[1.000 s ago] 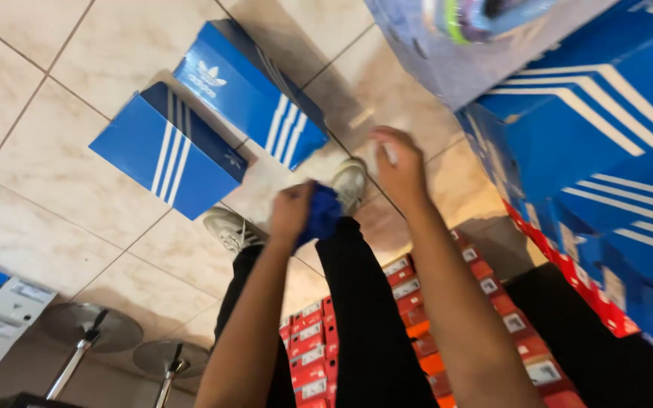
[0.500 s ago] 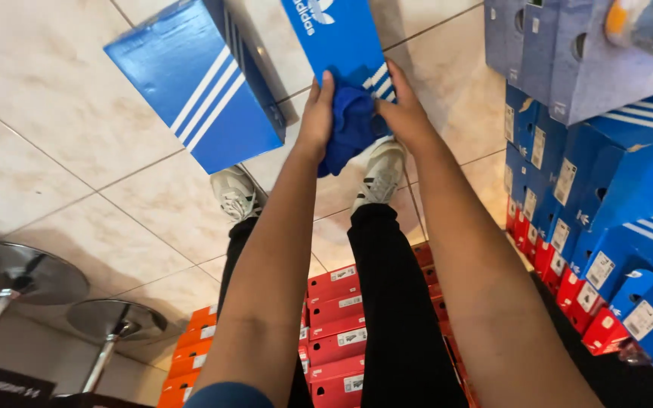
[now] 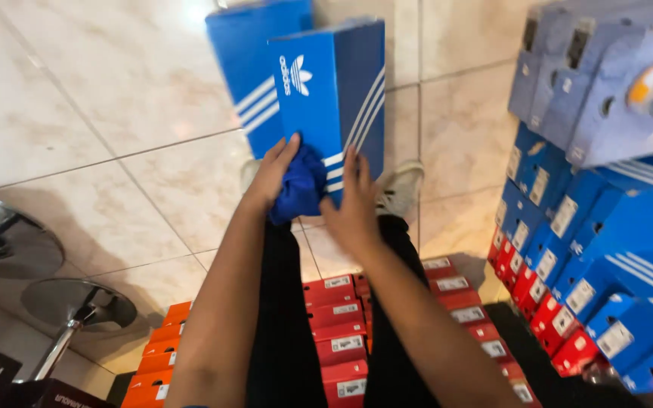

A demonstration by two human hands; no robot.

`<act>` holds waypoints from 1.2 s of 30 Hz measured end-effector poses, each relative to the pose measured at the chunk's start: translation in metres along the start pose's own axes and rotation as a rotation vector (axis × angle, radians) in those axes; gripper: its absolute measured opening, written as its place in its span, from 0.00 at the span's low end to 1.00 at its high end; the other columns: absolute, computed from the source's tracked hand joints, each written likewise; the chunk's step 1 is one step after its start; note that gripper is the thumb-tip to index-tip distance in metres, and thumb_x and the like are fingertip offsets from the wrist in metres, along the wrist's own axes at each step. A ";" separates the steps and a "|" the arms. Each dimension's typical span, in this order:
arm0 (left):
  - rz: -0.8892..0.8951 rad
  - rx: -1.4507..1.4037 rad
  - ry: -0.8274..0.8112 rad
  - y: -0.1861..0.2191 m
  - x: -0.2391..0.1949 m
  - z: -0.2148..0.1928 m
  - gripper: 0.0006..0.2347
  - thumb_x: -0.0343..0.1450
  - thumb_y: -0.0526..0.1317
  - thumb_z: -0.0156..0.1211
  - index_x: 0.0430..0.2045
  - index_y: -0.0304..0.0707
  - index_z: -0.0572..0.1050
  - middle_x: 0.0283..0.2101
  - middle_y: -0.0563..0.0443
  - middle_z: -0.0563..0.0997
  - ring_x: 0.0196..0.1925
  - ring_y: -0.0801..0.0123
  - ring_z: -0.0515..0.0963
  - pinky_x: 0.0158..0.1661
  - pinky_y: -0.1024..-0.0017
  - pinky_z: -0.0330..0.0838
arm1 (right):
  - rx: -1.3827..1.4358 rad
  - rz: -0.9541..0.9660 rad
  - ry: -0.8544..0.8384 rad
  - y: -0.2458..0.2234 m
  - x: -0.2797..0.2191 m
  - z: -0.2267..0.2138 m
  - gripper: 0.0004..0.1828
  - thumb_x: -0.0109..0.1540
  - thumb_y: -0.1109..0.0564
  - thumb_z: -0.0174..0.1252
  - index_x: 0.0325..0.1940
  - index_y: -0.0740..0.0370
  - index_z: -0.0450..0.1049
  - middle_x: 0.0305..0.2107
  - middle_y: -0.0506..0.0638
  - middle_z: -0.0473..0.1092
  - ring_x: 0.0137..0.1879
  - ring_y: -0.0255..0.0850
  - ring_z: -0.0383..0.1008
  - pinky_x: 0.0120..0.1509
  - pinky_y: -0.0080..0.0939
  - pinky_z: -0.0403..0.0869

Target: Cleaning and inspecting shoe boxes using a cloth in a warehouse

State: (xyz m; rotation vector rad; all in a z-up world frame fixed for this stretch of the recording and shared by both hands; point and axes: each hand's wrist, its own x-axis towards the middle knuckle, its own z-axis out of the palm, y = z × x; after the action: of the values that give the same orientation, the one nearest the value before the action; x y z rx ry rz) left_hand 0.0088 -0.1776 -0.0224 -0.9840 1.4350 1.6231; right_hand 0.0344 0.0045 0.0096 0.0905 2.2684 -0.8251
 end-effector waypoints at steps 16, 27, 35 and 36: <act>-0.028 -0.076 0.369 -0.071 0.008 -0.127 0.25 0.74 0.62 0.55 0.58 0.48 0.76 0.61 0.43 0.78 0.68 0.49 0.70 0.68 0.55 0.62 | -0.611 -0.017 -0.346 -0.090 0.040 0.119 0.52 0.56 0.43 0.62 0.81 0.36 0.45 0.77 0.65 0.33 0.78 0.67 0.43 0.75 0.73 0.48; -0.062 0.248 0.214 -0.055 -0.020 -0.165 0.25 0.71 0.65 0.57 0.60 0.63 0.74 0.61 0.45 0.78 0.67 0.50 0.71 0.67 0.54 0.64 | -0.416 -0.664 -0.245 -0.014 0.051 0.139 0.56 0.50 0.60 0.67 0.80 0.57 0.51 0.77 0.62 0.43 0.75 0.53 0.58 0.79 0.57 0.54; 0.644 -0.013 0.658 0.003 -0.078 -0.073 0.18 0.81 0.44 0.48 0.63 0.34 0.70 0.62 0.21 0.71 0.66 0.31 0.68 0.66 0.45 0.61 | 0.195 -0.307 0.113 -0.108 -0.009 0.033 0.45 0.73 0.38 0.48 0.83 0.58 0.33 0.78 0.59 0.28 0.81 0.63 0.29 0.80 0.67 0.46; 0.608 -0.030 0.666 -0.011 -0.075 -0.070 0.18 0.81 0.44 0.48 0.63 0.34 0.70 0.62 0.21 0.71 0.66 0.31 0.68 0.66 0.45 0.61 | 0.178 -0.291 0.081 -0.096 -0.006 0.031 0.45 0.73 0.38 0.48 0.83 0.58 0.33 0.78 0.59 0.28 0.81 0.63 0.29 0.80 0.67 0.46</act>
State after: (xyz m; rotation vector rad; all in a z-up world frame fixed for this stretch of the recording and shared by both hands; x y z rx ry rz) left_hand 0.0558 -0.2496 0.0355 -1.2553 2.3391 1.8140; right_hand 0.0299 -0.0890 0.0482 -0.1311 2.3112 -1.1944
